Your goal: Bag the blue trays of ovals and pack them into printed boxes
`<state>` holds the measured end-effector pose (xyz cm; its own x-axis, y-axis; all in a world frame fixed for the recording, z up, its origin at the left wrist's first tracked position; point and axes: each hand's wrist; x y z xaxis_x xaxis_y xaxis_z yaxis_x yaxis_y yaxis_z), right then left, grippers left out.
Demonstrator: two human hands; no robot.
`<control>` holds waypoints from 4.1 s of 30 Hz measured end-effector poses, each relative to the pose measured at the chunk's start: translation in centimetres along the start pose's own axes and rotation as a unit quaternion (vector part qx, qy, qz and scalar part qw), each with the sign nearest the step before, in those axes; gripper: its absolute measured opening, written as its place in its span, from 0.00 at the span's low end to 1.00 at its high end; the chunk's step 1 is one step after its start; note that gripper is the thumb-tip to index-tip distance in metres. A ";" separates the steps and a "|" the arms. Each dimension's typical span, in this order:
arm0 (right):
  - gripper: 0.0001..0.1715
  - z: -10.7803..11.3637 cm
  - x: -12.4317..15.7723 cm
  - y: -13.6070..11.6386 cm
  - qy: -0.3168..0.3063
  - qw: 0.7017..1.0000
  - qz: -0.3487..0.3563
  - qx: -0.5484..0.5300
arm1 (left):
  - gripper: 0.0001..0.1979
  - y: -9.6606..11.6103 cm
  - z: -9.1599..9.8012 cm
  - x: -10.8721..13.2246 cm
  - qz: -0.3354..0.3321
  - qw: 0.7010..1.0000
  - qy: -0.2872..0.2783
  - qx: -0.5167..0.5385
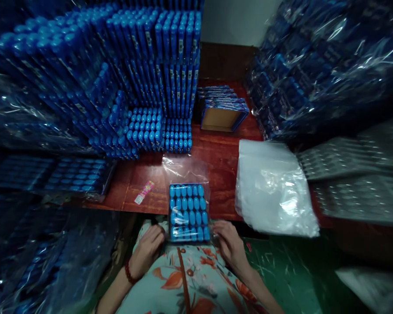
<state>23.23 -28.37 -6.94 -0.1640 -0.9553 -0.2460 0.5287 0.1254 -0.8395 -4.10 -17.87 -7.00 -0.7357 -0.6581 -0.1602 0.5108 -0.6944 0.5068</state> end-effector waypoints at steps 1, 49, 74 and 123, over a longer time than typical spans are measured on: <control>0.12 0.2 0.9 -0.1 -0.032 0.999 0.002 -0.004 | 0.13 0.2 0.0 0.7 -0.012 1.000 -0.011 -0.001; 0.15 3.0 -30.2 -8.7 0.344 0.889 0.276 0.120 | 0.11 -1.7 11.8 -26.3 0.070 0.740 0.360 0.564; 0.06 17.6 -23.6 -10.9 0.355 0.889 0.132 -0.256 | 0.18 -2.9 12.2 -25.2 0.080 0.706 0.372 0.598; 0.21 -4.5 -25.7 2.9 0.352 0.877 -0.063 -0.319 | 0.09 -4.5 3.4 -16.0 -0.235 0.956 0.169 0.047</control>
<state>25.20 -2.26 -5.28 -0.7811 -0.5976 -0.1809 -0.0681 0.3696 -0.9267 3.90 -3.24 -3.81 -0.6796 -0.3472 -0.6462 0.1047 -0.9178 0.3830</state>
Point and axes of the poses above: each hand's wrist, its own x-axis away from the middle knuckle, its own z-axis out of the back of the hand, y = z × x, and after that the axes turned 9 degrees about -x, right-handed
